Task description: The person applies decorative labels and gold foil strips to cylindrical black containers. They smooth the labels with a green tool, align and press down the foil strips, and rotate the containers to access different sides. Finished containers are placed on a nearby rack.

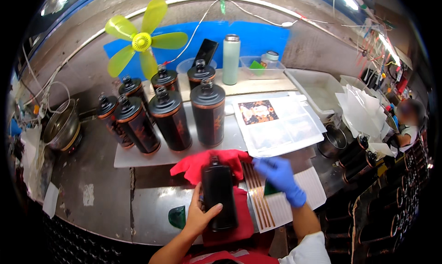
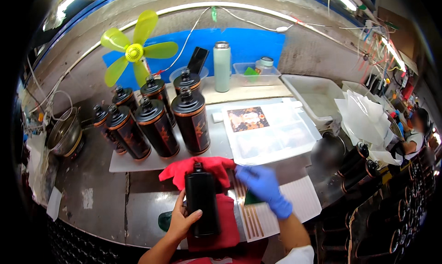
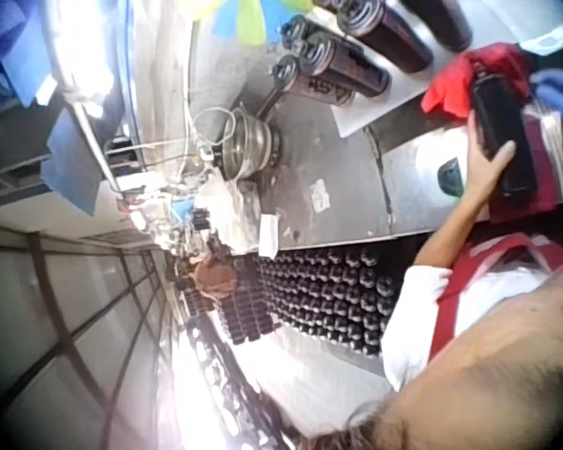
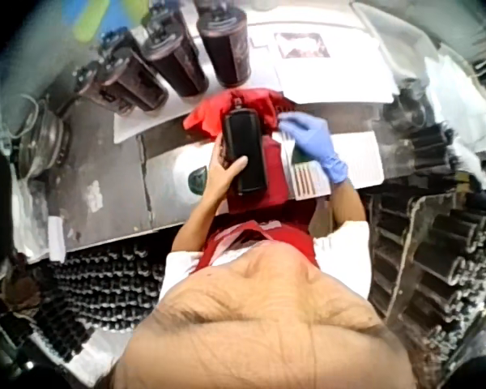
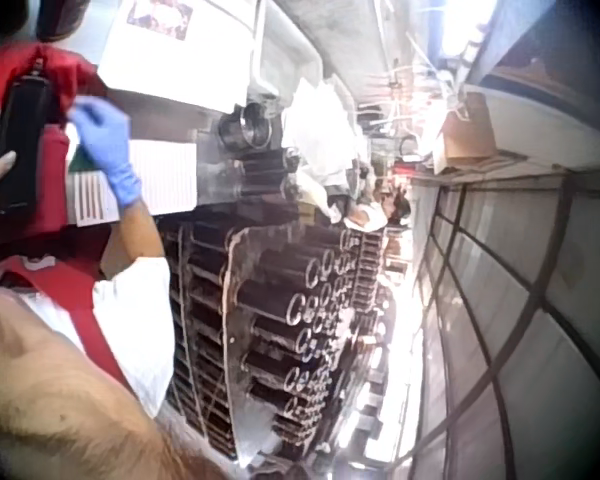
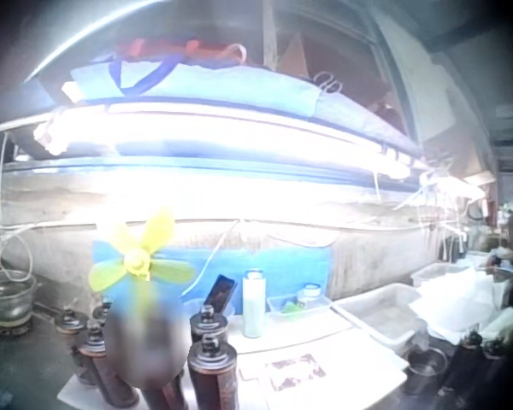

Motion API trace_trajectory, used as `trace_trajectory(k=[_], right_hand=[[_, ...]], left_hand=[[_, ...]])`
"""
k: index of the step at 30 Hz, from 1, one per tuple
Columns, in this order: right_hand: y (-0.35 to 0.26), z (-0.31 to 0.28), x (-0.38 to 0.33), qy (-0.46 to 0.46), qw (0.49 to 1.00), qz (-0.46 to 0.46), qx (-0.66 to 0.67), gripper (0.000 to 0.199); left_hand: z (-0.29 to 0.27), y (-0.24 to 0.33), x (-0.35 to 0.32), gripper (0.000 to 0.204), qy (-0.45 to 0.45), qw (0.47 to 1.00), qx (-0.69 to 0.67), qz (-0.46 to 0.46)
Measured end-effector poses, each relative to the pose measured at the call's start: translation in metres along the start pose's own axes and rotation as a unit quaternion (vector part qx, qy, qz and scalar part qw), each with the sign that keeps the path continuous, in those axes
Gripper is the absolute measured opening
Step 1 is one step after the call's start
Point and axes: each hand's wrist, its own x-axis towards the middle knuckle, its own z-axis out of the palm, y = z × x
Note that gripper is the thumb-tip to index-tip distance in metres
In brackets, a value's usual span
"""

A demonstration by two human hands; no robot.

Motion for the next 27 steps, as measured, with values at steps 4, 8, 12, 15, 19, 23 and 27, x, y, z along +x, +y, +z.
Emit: trace_trajectory(k=[4,8,12,15,19,23,27], right_hand=[[0.023,-0.075,0.107,0.101,0.974,-0.002,-0.201,0.058],[0.035,-0.109,0.190,0.038,0.917,0.026,-0.397,0.102],[0.047,-0.132,0.245,-0.074,0.871,0.058,-0.483,0.085],[0.056,-0.128,0.271,-0.110,0.916,0.042,-0.383,0.060],[0.095,-0.117,0.292,-0.044,0.972,-0.013,-0.229,0.025],[0.067,-0.101,0.273,0.056,0.971,-0.061,-0.223,0.023],[-0.019,-0.106,0.211,0.128,0.942,-0.136,-0.280,0.025]], left_hand=[[0.003,-0.005,0.012,0.090,-0.019,1.000,-0.011,0.004],[0.004,-0.003,0.004,0.087,0.003,1.000,0.015,0.010],[0.011,0.012,0.003,0.085,0.006,0.999,0.033,-0.028],[0.018,0.024,0.001,0.082,0.015,0.998,0.057,-0.030],[0.020,0.021,-0.002,0.082,0.010,0.997,0.059,-0.043],[-0.001,-0.010,0.004,0.082,-0.001,0.998,0.064,0.027],[-0.002,-0.013,0.006,0.078,0.001,0.998,0.065,0.026]])
